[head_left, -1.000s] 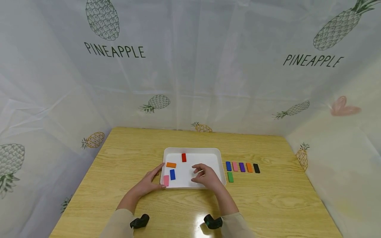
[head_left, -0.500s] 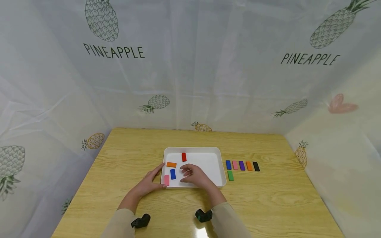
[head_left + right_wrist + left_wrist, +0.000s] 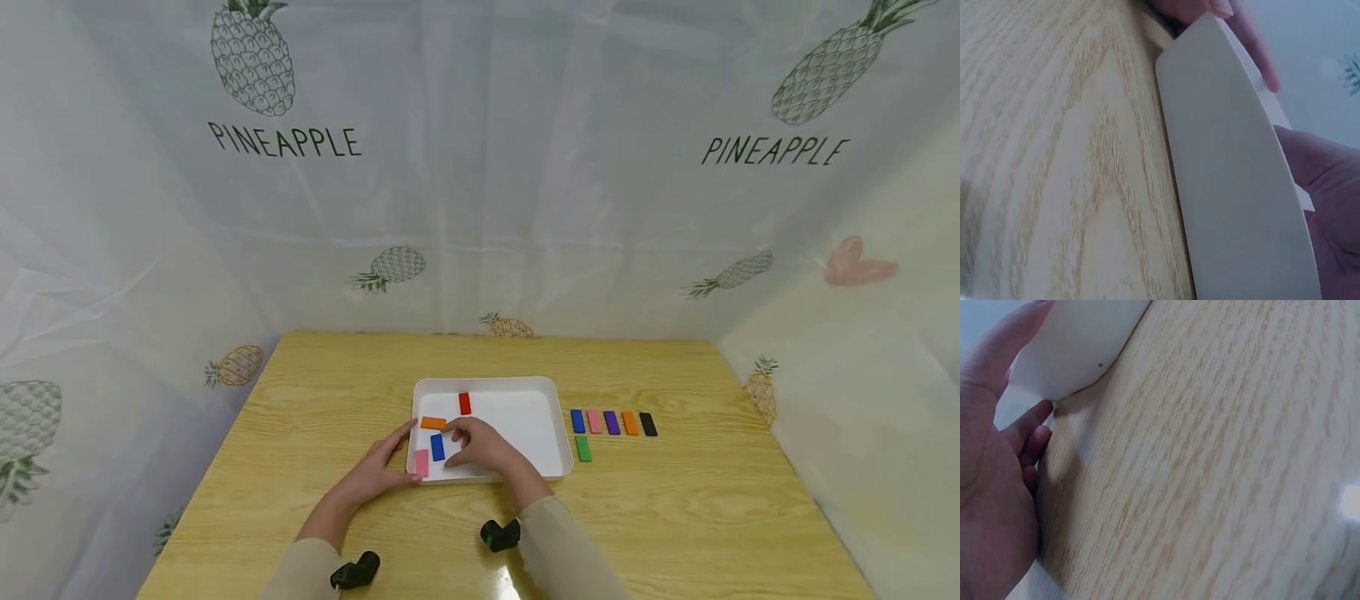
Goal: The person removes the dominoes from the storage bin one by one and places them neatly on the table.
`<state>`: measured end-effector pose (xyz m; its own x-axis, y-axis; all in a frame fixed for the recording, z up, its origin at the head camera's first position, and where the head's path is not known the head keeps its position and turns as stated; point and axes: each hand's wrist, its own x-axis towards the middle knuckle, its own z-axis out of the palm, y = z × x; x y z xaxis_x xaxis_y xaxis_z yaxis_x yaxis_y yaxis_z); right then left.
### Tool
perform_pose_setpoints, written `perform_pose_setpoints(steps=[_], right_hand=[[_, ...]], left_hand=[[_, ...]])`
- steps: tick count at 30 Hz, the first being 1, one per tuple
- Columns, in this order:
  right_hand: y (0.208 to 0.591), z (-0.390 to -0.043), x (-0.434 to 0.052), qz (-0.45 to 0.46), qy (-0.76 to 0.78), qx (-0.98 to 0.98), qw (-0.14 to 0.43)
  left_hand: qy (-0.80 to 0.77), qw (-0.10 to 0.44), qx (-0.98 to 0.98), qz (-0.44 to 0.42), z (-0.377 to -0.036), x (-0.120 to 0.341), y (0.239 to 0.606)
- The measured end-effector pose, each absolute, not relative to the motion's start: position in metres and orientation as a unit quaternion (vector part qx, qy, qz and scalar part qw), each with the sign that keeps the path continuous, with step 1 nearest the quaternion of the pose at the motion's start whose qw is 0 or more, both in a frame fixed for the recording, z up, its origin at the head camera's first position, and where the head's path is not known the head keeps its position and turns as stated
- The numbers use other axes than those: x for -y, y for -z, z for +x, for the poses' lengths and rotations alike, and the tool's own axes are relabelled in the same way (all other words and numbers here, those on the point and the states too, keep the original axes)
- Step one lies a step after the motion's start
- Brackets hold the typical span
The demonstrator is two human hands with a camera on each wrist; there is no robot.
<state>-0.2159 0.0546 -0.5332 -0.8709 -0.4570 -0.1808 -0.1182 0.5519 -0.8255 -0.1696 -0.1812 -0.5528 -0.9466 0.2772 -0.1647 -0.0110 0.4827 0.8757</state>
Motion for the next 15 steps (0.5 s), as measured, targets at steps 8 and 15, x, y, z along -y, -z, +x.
perform_pose_setpoints(steps=[8, 15], right_hand=[[0.534, -0.218, -0.049, -0.167, 0.380, -0.893, 0.171], [0.534, -0.215, -0.041, -0.148, 0.350, -0.912, 0.157]], left_hand=[[-0.498, 0.140, -0.852, 0.079, -0.170, 0.179, 0.552], [-0.490, 0.137, -0.857, 0.082, -0.167, 0.181, 0.553]])
